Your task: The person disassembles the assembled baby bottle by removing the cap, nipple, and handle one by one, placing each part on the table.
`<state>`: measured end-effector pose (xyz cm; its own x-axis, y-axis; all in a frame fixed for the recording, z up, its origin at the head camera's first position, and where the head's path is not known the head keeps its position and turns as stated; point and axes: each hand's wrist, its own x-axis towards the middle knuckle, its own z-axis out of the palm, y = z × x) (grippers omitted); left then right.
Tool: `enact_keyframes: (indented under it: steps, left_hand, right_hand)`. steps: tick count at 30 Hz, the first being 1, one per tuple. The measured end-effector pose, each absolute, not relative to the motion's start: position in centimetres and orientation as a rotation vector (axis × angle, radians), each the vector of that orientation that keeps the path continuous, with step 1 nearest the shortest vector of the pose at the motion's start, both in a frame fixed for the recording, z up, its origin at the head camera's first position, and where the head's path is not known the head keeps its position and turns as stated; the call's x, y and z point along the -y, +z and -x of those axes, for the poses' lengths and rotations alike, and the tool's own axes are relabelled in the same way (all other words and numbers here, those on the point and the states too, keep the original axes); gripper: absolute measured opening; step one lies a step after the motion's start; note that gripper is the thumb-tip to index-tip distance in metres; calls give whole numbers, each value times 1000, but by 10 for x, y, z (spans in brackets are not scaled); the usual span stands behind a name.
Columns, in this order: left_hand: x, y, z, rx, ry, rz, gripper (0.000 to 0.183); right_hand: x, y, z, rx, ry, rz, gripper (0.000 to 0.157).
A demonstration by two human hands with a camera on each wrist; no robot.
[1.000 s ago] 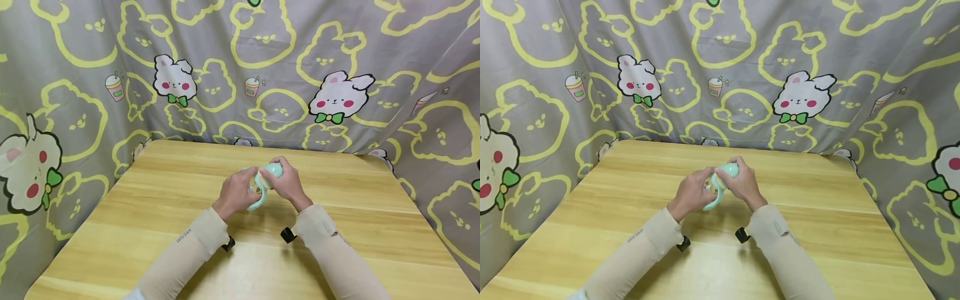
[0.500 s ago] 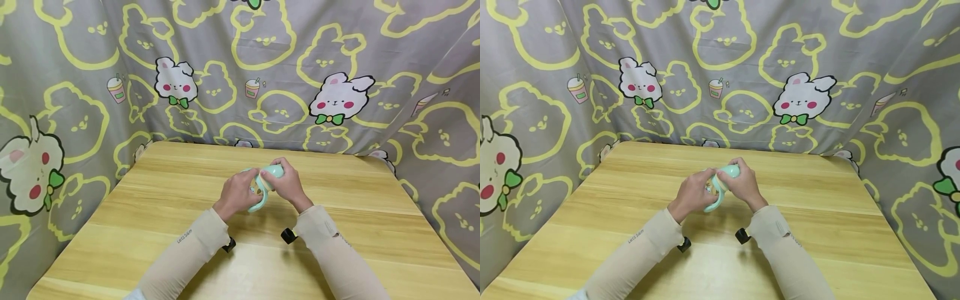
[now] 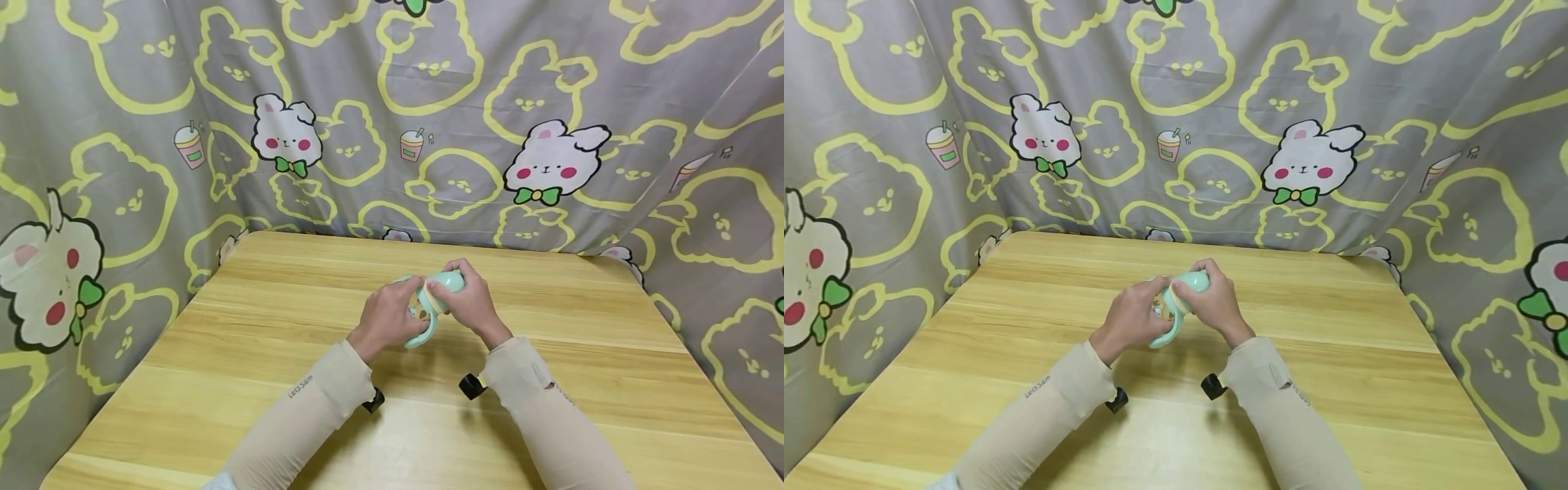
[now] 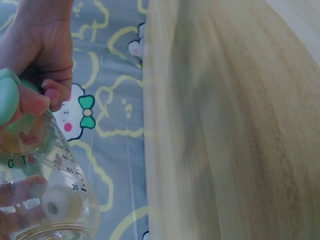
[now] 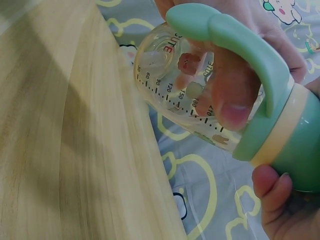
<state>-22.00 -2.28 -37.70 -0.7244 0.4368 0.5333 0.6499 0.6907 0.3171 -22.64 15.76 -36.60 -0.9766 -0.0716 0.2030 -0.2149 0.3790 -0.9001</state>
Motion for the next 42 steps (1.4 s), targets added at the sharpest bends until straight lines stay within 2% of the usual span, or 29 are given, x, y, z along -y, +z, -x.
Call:
enact_keyframes:
  steps: [14, 22, 42]
  left_hand:
    - [23, -375, 219, 2403, -631, 844, 51]
    - [23, -377, 220, 2410, -610, 851, 47]
    - [23, -375, 220, 2459, -659, 862, 51]
  right_hand:
    - [-157, -365, 224, 2506, 1599, -301, 36]
    - [-154, -366, 224, 2534, 1586, -184, 44]
    - [-158, -366, 226, 2438, 1700, -282, 33]
